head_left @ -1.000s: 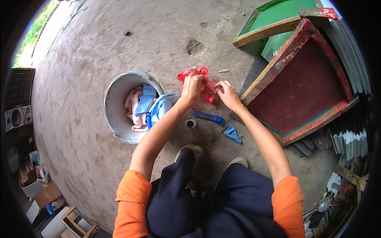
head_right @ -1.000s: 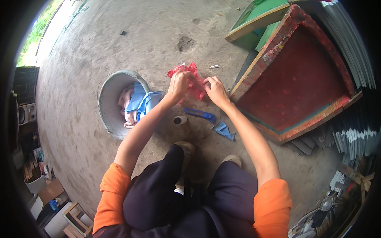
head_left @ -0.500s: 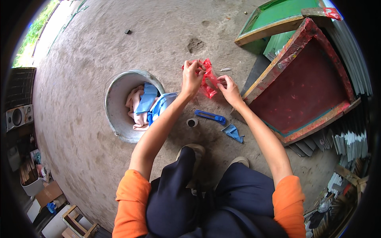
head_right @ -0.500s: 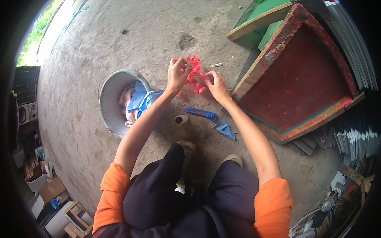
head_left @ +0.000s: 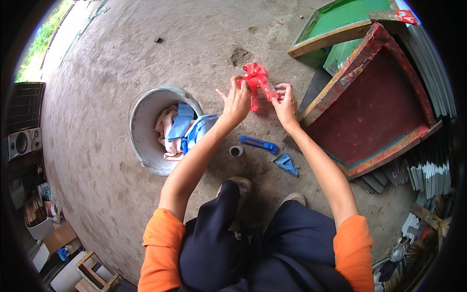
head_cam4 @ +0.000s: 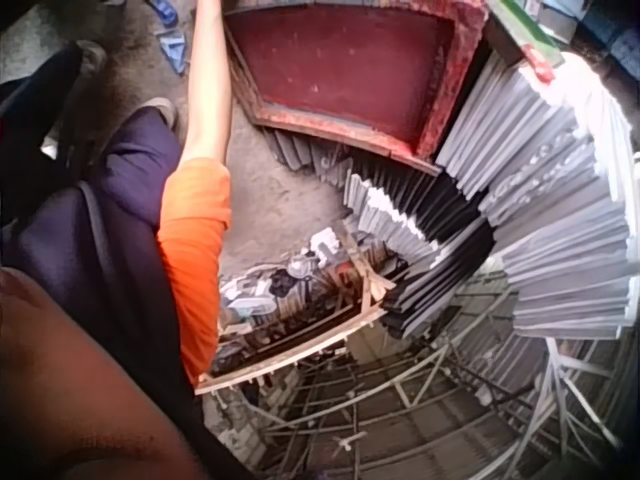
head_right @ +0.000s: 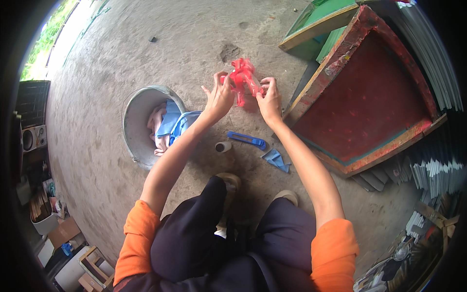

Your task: The person picks up a red printing frame and places it on a stack of white boards. They retrieve a bucket containing cleaning supplies, take out a blue cloth, and wipe the surface of the red frame. The person proceeds to peel off strips of red tape from the frame's edges and uses a blue plastic scraper to remove residue from the surface.

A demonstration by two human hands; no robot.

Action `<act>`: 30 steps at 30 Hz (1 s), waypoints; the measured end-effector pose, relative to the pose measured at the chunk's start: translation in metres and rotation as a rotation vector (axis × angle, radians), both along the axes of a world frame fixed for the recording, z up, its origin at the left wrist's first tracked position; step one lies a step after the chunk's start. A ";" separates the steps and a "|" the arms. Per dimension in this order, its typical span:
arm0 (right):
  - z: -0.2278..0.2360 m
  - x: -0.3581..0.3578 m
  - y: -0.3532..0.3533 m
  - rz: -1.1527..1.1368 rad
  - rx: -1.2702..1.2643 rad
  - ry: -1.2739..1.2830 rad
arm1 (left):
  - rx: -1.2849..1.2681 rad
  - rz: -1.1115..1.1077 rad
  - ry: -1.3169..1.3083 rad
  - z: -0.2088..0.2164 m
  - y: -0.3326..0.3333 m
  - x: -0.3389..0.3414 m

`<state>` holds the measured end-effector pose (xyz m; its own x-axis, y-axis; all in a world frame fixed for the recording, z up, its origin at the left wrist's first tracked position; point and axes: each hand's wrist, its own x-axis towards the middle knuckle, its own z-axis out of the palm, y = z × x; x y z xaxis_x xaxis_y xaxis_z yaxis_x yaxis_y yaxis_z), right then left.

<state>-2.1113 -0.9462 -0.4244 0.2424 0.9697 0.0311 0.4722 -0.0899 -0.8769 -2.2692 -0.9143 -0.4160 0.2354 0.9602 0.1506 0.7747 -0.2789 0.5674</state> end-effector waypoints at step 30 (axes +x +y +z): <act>0.018 -0.024 0.003 0.272 0.136 0.068 | -0.329 0.109 -0.766 0.014 0.008 -0.007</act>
<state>-2.1353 -0.9434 -0.4064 -0.0190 0.9874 0.1573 0.4026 0.1516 -0.9028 -2.2758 -0.9066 -0.4021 0.0857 0.9944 -0.0611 0.1554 0.0472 0.9867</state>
